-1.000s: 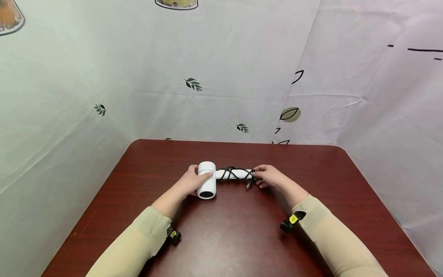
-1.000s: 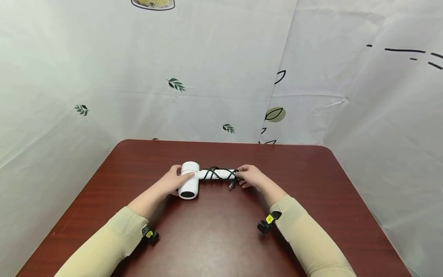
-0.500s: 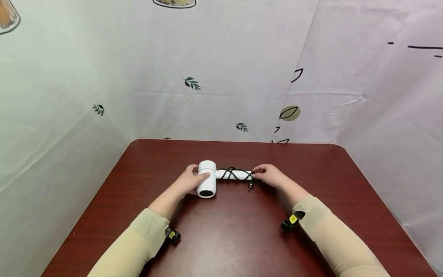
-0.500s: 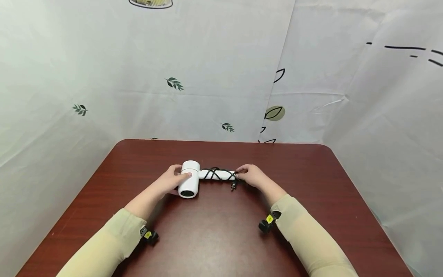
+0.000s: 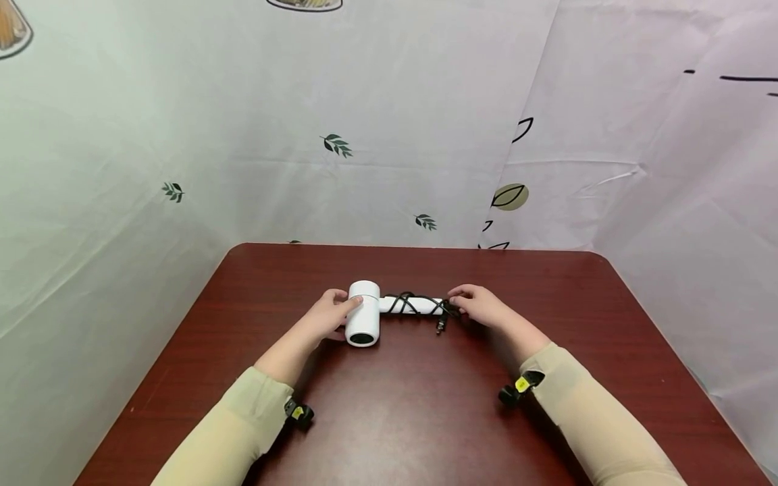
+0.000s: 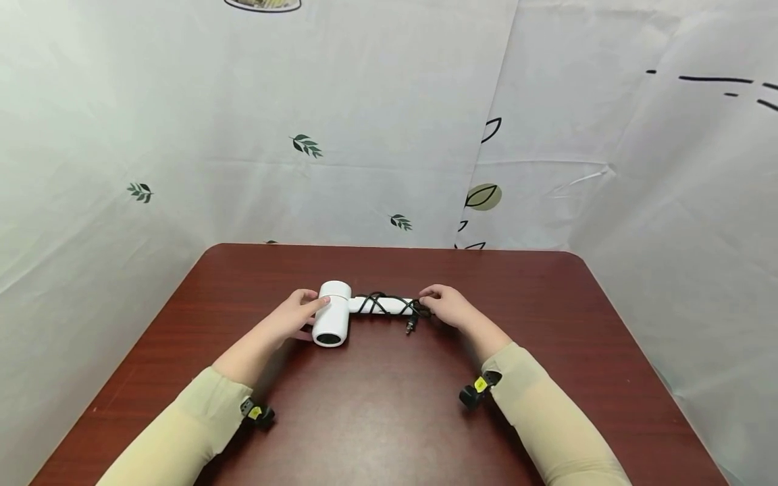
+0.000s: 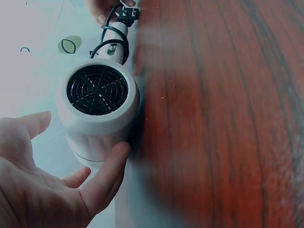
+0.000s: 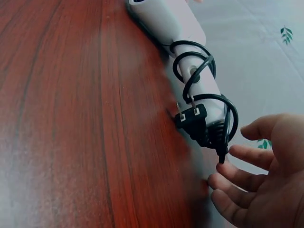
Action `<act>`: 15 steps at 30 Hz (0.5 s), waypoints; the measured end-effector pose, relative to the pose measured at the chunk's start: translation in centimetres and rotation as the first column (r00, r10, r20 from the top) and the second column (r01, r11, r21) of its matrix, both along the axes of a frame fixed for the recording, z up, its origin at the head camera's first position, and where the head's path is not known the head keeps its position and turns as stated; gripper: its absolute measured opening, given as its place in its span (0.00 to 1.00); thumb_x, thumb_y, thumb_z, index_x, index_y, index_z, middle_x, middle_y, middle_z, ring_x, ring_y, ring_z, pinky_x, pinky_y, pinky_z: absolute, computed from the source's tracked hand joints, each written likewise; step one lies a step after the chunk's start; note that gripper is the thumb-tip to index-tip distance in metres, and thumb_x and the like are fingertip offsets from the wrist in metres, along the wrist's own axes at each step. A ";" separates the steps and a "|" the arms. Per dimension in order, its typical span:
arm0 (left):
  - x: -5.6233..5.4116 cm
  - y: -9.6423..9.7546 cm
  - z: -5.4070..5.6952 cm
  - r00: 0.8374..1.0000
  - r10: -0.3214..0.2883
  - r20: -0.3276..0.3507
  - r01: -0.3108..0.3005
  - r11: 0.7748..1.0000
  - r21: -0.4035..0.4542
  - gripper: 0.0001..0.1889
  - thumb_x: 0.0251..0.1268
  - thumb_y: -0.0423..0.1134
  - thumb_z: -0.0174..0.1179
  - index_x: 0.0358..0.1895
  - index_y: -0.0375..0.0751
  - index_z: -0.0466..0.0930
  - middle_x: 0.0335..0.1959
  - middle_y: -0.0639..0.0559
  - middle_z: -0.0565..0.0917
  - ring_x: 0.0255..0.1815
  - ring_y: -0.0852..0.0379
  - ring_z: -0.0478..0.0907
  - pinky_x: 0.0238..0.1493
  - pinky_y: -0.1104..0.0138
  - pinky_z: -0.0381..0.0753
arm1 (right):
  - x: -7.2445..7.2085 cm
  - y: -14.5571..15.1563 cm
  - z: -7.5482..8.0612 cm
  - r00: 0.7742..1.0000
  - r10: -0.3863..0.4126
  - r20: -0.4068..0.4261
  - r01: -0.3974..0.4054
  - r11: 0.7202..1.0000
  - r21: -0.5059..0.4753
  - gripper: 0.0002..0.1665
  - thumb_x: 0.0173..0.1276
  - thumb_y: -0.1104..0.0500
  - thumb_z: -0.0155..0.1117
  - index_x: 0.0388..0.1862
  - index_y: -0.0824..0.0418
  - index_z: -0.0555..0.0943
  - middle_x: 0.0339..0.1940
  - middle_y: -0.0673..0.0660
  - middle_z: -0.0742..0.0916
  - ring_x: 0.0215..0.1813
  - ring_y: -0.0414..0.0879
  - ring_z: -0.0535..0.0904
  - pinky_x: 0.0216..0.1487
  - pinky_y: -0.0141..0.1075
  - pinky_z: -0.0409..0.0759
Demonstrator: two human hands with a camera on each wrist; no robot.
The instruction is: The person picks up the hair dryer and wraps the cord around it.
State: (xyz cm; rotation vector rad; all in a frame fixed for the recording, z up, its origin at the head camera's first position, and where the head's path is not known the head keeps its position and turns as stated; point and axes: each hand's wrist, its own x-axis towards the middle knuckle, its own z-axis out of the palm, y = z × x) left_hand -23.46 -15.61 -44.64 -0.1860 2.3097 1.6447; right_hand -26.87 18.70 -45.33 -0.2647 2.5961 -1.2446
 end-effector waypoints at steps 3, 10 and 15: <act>0.1 -0.2 0.0 1.000 0.005 0.013 -0.005 1.000 0.007 0.37 0.70 0.55 0.58 0.72 0.36 0.55 0.66 0.31 0.68 0.59 0.37 0.75 0.37 0.54 0.85 | 0.0 0.1 -0.2 1.000 0.001 0.003 -0.001 1.000 -0.012 0.20 0.76 0.55 0.54 0.60 0.63 0.79 0.49 0.59 0.84 0.44 0.48 0.80 0.38 0.37 0.78; 0.3 -1.0 -0.2 1.000 0.014 0.007 -0.014 1.000 0.017 0.37 0.71 0.55 0.56 0.72 0.35 0.55 0.67 0.32 0.66 0.59 0.37 0.75 0.39 0.53 0.85 | 0.1 0.6 -0.4 1.000 -0.002 -0.018 0.001 1.000 -0.028 0.21 0.77 0.54 0.55 0.62 0.65 0.77 0.51 0.61 0.83 0.46 0.50 0.81 0.40 0.37 0.78; 0.8 -2.5 -0.2 0.991 -0.054 -0.120 0.036 0.989 -0.147 0.37 0.71 0.58 0.55 0.72 0.36 0.57 0.63 0.36 0.70 0.55 0.41 0.77 0.43 0.55 0.83 | 0.8 1.5 -0.5 0.994 -0.014 -0.106 0.017 1.000 0.023 0.21 0.76 0.54 0.56 0.61 0.64 0.77 0.46 0.60 0.84 0.46 0.52 0.80 0.42 0.42 0.77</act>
